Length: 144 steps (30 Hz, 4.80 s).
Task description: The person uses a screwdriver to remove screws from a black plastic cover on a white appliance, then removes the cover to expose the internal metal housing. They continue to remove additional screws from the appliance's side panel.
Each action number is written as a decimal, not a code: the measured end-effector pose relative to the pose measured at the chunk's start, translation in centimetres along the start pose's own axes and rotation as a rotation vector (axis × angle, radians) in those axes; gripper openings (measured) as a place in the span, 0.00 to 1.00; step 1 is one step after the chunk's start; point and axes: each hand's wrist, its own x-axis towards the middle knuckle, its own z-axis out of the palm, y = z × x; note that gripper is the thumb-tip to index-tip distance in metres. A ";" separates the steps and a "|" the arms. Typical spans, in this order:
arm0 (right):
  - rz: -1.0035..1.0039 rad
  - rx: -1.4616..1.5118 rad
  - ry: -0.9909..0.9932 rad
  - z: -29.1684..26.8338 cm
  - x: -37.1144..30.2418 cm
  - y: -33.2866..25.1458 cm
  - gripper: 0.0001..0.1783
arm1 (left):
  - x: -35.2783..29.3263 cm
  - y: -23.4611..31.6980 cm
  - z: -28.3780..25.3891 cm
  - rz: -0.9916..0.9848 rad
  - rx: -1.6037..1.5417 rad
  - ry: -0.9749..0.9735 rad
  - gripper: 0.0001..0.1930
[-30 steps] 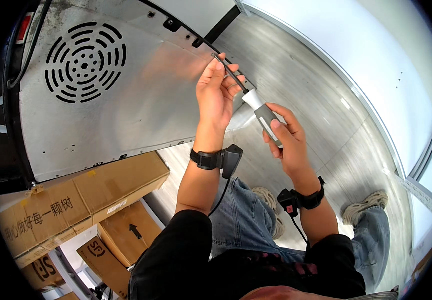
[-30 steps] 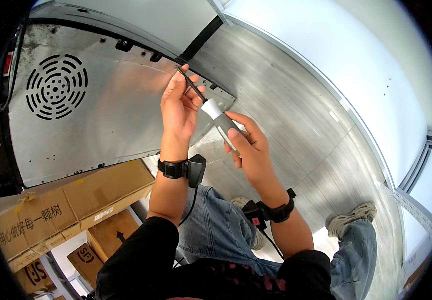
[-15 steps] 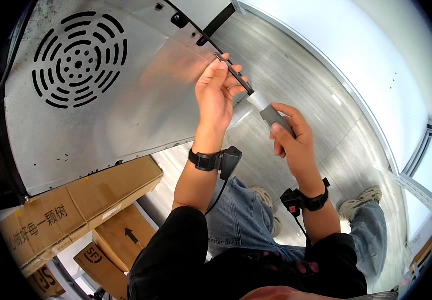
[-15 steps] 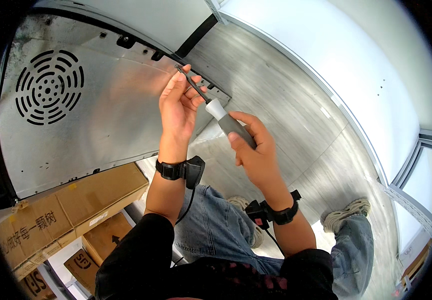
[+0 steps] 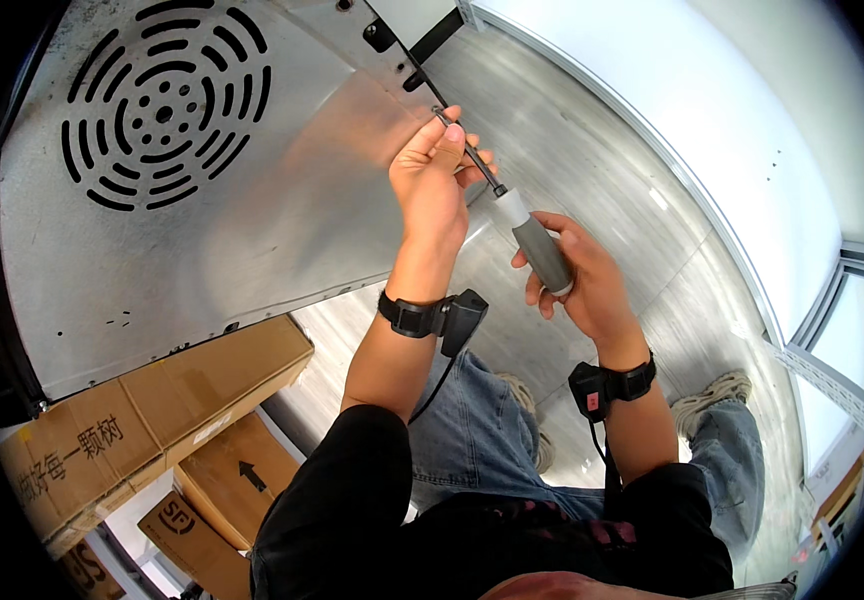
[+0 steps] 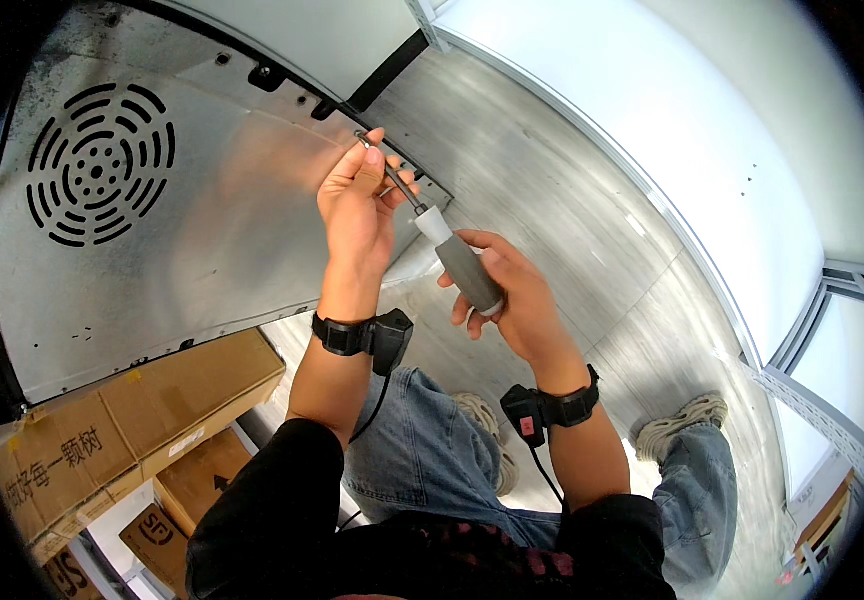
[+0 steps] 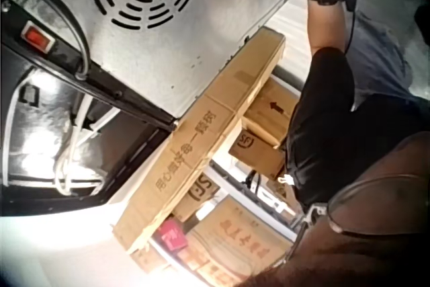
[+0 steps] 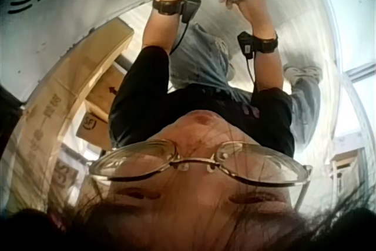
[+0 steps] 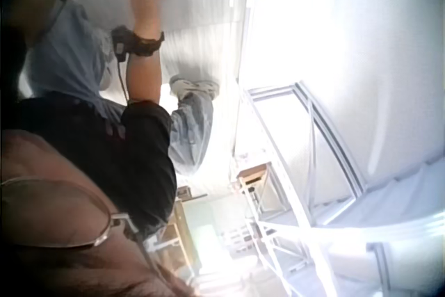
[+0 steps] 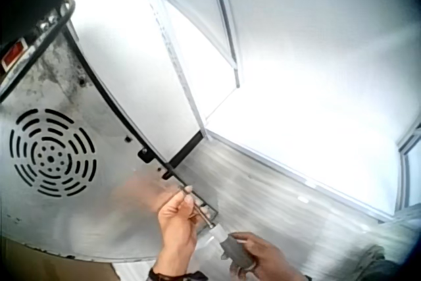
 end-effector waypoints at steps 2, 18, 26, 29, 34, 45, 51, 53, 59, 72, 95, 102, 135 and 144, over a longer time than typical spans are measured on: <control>-0.042 -0.152 0.064 0.1 0.1 0.2 0.21 | 0.1 -0.1 -0.1 -0.008 -0.022 -0.005 0.13; -0.022 -0.100 -0.027 -1.2 1.3 0.7 0.20 | 0.2 -0.1 0.1 -0.036 0.042 0.021 0.11; -0.335 -0.498 0.189 -1.0 1.8 2.6 0.22 | 0.3 -0.4 0.5 -0.022 0.072 0.064 0.12; -0.381 -0.579 0.189 -0.9 2.0 2.7 0.24 | 0.4 -0.5 0.5 -0.044 0.034 0.055 0.12; -0.011 -0.085 0.062 -0.3 1.3 0.5 0.24 | 0.2 -0.3 0.3 -0.052 0.010 0.050 0.10; -0.267 -0.486 0.139 -0.8 1.6 1.6 0.24 | 0.5 -0.4 0.3 -0.057 0.101 0.035 0.13; -0.032 -0.289 0.110 -0.6 1.6 0.4 0.25 | 0.1 0.0 0.6 -0.074 0.063 0.057 0.11; -0.153 -0.446 0.152 -0.6 1.7 0.8 0.25 | 0.2 0.2 0.9 -0.097 0.028 0.065 0.12; -0.288 -0.709 0.152 -1.3 1.9 1.5 0.24 | 0.5 -0.2 0.8 -0.072 0.105 0.055 0.10; -0.339 -0.747 0.252 -1.2 2.0 1.6 0.25 | 0.7 -0.2 0.7 -0.108 -0.082 0.027 0.14; -0.257 -0.255 0.405 -16.6 -7.8 -2.0 0.16 | -0.9 -12.0 13.8 -0.335 0.096 -0.466 0.12; -0.379 -0.007 0.588 -28.5 -14.1 -3.9 0.13 | -2.5 -24.4 27.1 -0.557 0.200 -0.720 0.08; -0.408 0.099 0.851 -38.0 -14.3 -3.3 0.12 | 0.7 -41.2 38.1 0.215 1.081 -0.720 0.08; -0.265 -0.061 0.620 -29.1 -6.7 -1.7 0.16 | 2.4 -28.0 23.8 -0.579 0.384 -0.510 0.15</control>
